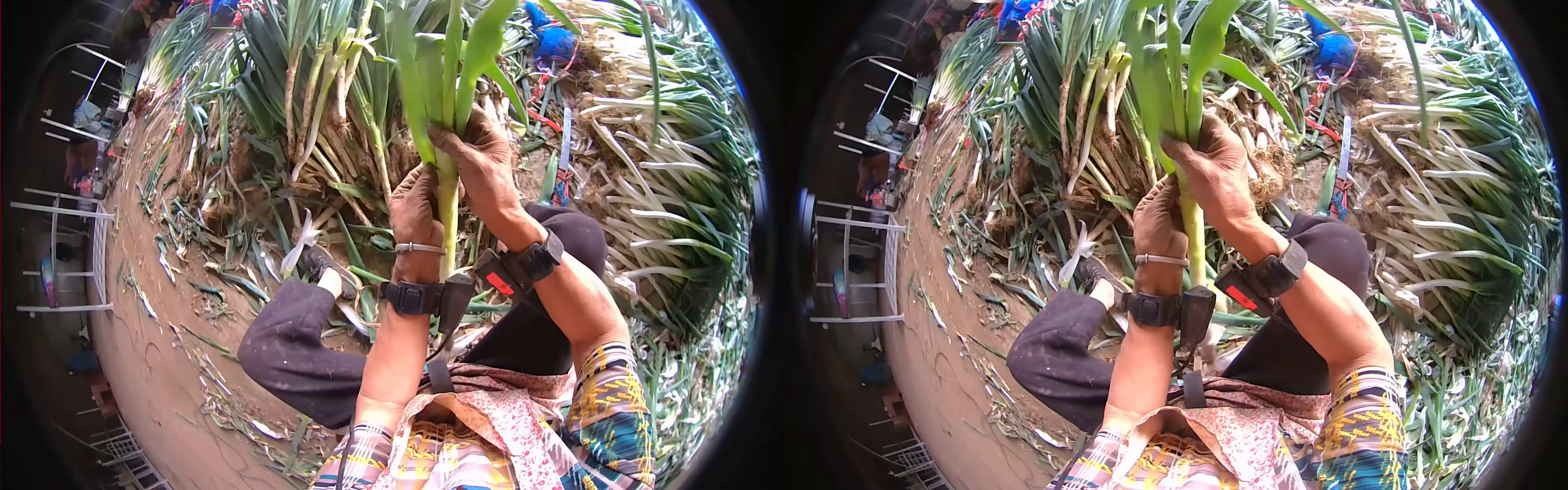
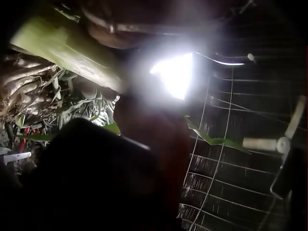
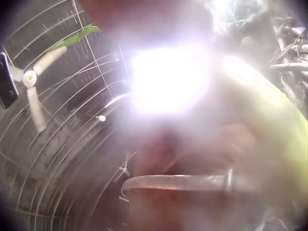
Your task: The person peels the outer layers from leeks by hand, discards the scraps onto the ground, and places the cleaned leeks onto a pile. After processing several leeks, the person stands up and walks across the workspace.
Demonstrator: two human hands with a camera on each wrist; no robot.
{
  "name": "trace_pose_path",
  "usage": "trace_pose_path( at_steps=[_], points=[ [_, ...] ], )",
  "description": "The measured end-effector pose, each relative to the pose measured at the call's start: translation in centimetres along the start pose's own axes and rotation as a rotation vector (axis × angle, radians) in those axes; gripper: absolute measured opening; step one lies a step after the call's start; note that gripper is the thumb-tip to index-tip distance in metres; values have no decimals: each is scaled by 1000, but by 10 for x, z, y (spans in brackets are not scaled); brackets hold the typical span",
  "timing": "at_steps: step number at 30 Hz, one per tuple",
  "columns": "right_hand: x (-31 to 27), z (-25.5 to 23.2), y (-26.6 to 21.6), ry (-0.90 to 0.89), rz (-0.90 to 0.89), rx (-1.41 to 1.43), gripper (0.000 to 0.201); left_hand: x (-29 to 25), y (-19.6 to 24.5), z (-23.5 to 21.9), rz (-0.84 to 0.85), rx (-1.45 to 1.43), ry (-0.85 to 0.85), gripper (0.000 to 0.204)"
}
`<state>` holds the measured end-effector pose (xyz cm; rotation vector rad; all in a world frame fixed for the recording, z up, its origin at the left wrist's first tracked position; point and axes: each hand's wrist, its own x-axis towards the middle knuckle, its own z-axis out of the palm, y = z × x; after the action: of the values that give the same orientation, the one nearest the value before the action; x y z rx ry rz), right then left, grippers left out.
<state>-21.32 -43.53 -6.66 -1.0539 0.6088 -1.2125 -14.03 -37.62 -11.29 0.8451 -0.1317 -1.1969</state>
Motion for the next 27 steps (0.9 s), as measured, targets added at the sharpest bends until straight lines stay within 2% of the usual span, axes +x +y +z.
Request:
trace_pose_path(
  at_steps=[1,3,4,5,6,8,10,11,12,13,14,15,16,17,19,23,26,27],
  points=[
    [-2,2,0,-29,40,25,27,1,-1,-7,-2,-17,-26,16],
    [-3,3,1,-71,7,-22,25,4,-4,-20,16,-38,-29,15],
    [-4,1,0,-86,-10,-47,24,14,-7,-34,-11,-73,71,13],
    [3,-1,-9,-148,-95,128,23,20,-14,-65,-81,-105,178,13],
    [13,-8,-20,-124,-144,177,23,27,-19,-100,-141,-145,280,12],
    [23,-15,-39,57,-147,128,24,15,-36,-172,-90,365,234,14],
    [23,-15,-33,32,-122,162,26,-3,-22,-180,-216,1003,251,20],
    [23,-13,-33,37,-114,176,27,-7,-10,-175,14,1489,103,30],
    [21,-10,-34,34,-102,190,29,-3,-7,-178,286,1793,70,38],
    [21,-11,-35,-2,-77,208,30,11,-7,-174,330,1447,70,41],
    [18,-10,-33,-2,-64,199,31,-1,20,-104,318,1281,0,41],
    [18,-9,-32,-6,-57,191,31,-3,23,-73,228,800,-133,40],
    [20,-6,-31,-13,-57,185,31,-14,31,-30,331,811,-227,42],
    [19,-4,-27,8,-35,200,31,-25,35,0,255,652,-302,41],
    [20,0,-25,52,-46,207,31,-16,16,10,404,765,-220,31],
    [22,-7,-20,125,-57,195,32,-17,8,14,679,961,-77,15],
    [25,-11,-19,172,-39,209,34,-19,9,19,1078,1255,-210,14],
    [27,-12,-20,200,-25,206,35,-23,9,14,1056,1251,-295,14]
  ],
)
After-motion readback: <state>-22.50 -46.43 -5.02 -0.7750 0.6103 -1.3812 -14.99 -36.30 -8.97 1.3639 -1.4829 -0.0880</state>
